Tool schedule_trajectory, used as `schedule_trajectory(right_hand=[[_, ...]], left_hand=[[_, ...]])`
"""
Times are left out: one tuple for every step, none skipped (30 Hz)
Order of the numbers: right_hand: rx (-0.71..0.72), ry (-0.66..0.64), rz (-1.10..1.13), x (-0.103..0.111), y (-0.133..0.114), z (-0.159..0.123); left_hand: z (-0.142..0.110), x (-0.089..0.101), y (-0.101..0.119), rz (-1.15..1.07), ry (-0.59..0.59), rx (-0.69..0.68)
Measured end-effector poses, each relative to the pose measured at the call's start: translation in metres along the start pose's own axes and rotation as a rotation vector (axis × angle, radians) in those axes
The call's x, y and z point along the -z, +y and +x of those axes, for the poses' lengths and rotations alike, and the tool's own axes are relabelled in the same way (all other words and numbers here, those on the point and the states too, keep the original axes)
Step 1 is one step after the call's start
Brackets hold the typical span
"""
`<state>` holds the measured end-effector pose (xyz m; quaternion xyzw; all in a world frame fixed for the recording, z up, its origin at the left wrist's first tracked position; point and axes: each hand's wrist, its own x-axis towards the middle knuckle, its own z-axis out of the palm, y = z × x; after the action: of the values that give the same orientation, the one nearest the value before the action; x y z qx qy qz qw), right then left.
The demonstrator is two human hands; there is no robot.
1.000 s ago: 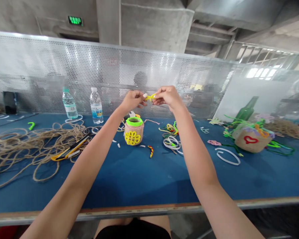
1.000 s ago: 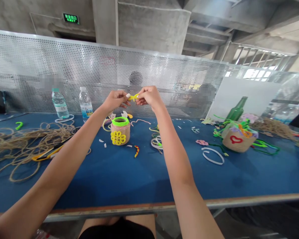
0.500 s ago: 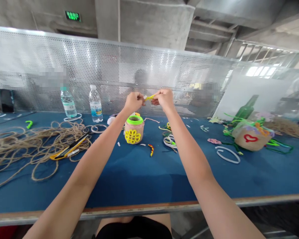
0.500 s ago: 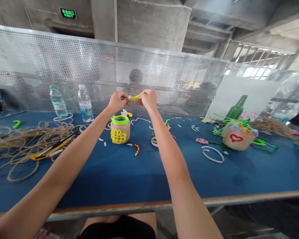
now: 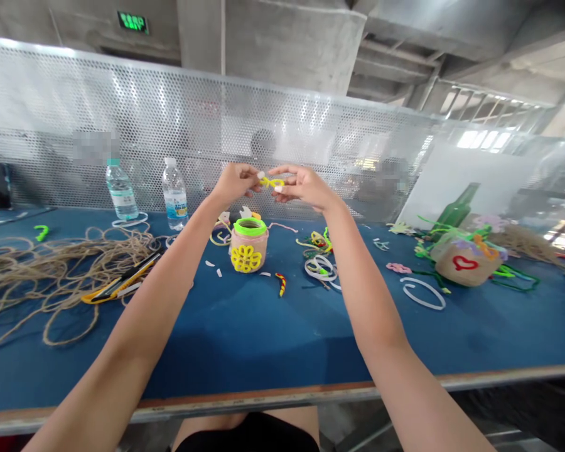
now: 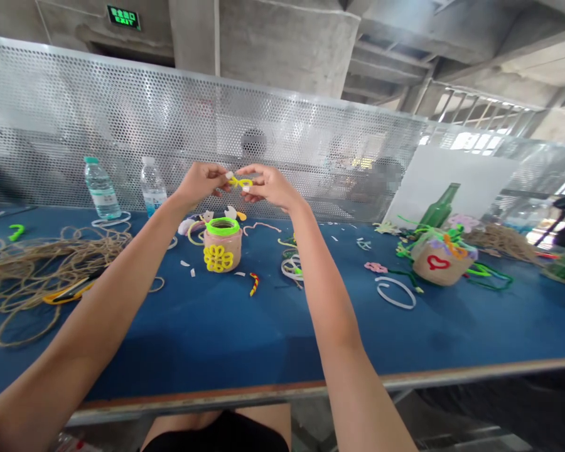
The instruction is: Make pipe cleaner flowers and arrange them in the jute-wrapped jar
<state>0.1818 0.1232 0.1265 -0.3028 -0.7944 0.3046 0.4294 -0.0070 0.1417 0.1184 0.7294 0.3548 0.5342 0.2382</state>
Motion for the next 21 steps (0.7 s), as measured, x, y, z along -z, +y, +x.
schedule_trajectory(right_hand=[[0.018, -0.007, -0.021, 0.001, -0.001, 0.000], [0.036, 0.013, -0.052, 0.002, -0.001, 0.001], [0.059, 0.055, -0.088, 0.003, -0.001, 0.002], [0.083, 0.106, -0.121, 0.003, 0.001, 0.004], [0.103, 0.153, -0.145, 0.004, 0.003, 0.005], [0.119, 0.189, -0.159, 0.005, 0.004, 0.007], [0.129, 0.211, -0.162, 0.005, 0.006, 0.008], [0.135, 0.224, -0.158, 0.006, 0.007, 0.009], [0.138, 0.235, -0.149, 0.006, 0.008, 0.009], [0.141, 0.247, -0.136, 0.007, 0.008, 0.009], [0.144, 0.260, -0.122, 0.006, 0.008, 0.009], [0.150, 0.275, -0.104, 0.006, 0.008, 0.009], [0.158, 0.291, -0.083, 0.004, 0.008, 0.010], [0.169, 0.310, -0.063, 0.003, 0.008, 0.010], [0.178, 0.332, -0.050, 0.001, 0.007, 0.011], [0.185, 0.357, -0.045, -0.001, 0.007, 0.012], [0.189, 0.383, -0.049, -0.004, 0.007, 0.013], [0.190, 0.408, -0.061, -0.006, 0.006, 0.014], [0.188, 0.432, -0.076, -0.008, 0.006, 0.015], [0.186, 0.456, -0.087, -0.010, 0.005, 0.016], [0.185, 0.478, -0.090, -0.012, 0.005, 0.017]], left_hand=[[0.000, 0.000, 0.001, 0.017, 0.012, -0.032], [0.000, -0.001, 0.003, 0.038, 0.020, -0.063], [0.001, -0.002, 0.004, 0.055, 0.024, -0.091], [0.001, -0.003, 0.005, 0.065, 0.023, -0.114], [0.001, -0.004, 0.006, 0.066, 0.022, -0.130], [0.001, -0.004, 0.008, 0.059, 0.023, -0.139], [0.001, -0.004, 0.010, 0.048, 0.023, -0.145], [0.000, -0.004, 0.011, 0.037, 0.018, -0.148], [-0.001, -0.003, 0.013, 0.025, 0.014, -0.145], [-0.002, -0.001, 0.014, 0.010, 0.011, -0.139], [-0.003, 0.000, 0.015, -0.011, 0.010, -0.129], [-0.003, 0.001, 0.016, -0.037, 0.010, -0.115], [-0.004, 0.002, 0.017, -0.069, 0.012, -0.097], [-0.005, 0.002, 0.018, -0.101, 0.018, -0.076], [-0.005, 0.003, 0.019, -0.129, 0.026, -0.058], [-0.006, 0.003, 0.021, -0.150, 0.034, -0.041], [-0.007, 0.003, 0.022, -0.166, 0.041, -0.028], [-0.007, 0.003, 0.024, -0.177, 0.047, -0.014], [-0.008, 0.003, 0.025, -0.186, 0.050, -0.001], [-0.009, 0.002, 0.026, -0.194, 0.050, 0.011], [-0.009, 0.002, 0.027, -0.202, 0.052, 0.024]])
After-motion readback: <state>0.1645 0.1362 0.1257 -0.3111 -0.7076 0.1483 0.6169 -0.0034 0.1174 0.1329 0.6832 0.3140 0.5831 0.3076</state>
